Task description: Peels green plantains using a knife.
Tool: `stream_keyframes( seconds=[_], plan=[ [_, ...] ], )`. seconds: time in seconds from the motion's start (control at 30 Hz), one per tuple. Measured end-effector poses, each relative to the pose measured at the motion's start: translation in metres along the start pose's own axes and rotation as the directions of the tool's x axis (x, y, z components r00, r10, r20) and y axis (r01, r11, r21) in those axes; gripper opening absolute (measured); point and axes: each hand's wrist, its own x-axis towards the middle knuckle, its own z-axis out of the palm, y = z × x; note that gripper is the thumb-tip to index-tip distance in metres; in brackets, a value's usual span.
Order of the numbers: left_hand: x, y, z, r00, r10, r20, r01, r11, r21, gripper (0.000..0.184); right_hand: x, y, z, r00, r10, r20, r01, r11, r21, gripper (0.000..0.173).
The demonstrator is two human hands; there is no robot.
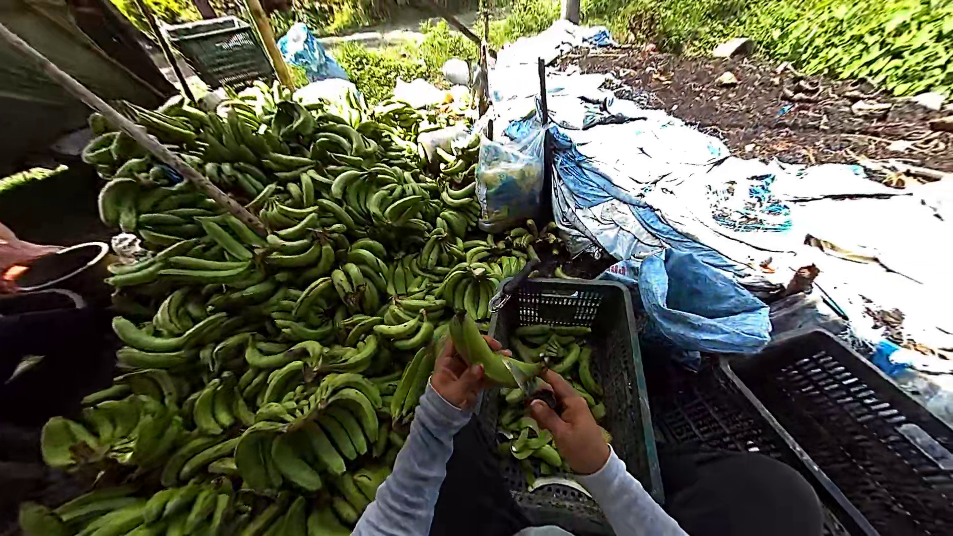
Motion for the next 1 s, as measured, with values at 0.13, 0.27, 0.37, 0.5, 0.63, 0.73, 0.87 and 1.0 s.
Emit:
stream_keyframes(
  seconds=[0.13,0.27,0.37,0.5,0.63,0.73,0.87,1.0],
  plan=[
    [0.002,-0.019,0.008,0.965,0.221,0.143,-0.238,0.964,0.118,0.048,0.006,0.0,-0.002,0.99,0.086,-0.111,-0.06,0.975,0.214,0.037],
    [0.003,-0.041,0.026,0.929,0.055,-0.367,-0.002,0.99,0.142,0.066,0.01,0.007,-0.005,0.927,-0.34,-0.157,0.231,0.849,-0.475,0.04],
    [0.02,-0.04,0.053,0.725,-0.008,-0.689,0.081,0.994,0.073,0.015,0.009,0.016,-0.001,0.881,-0.466,-0.076,0.276,0.638,-0.719,0.035],
    [0.034,-0.042,0.066,0.69,-0.011,-0.723,0.173,0.973,0.15,0.006,0.004,0.018,0.007,0.93,-0.301,-0.209,0.161,0.848,-0.505,0.036],
    [0.035,-0.057,0.033,0.922,-0.007,-0.386,0.049,0.994,0.098,0.008,0.0,-0.014,-0.003,0.988,0.127,-0.09,-0.108,0.976,0.187,0.023],
    [0.046,-0.059,0.007,0.997,-0.037,0.074,0.032,0.997,0.066,0.027,-0.006,-0.031,-0.018,0.925,0.355,0.133,-0.369,0.762,0.532,0.025],
    [0.052,-0.043,0.012,0.883,-0.139,0.449,0.095,0.988,0.119,0.019,-0.011,-0.037,-0.048,0.928,0.346,0.139,-0.359,0.729,0.583,0.025],
    [0.059,-0.034,0.011,0.808,-0.178,0.561,-0.032,0.938,0.345,0.025,-0.011,-0.039,-0.066,0.938,0.338,0.081,-0.338,0.836,0.433,0.022]
  ],
)
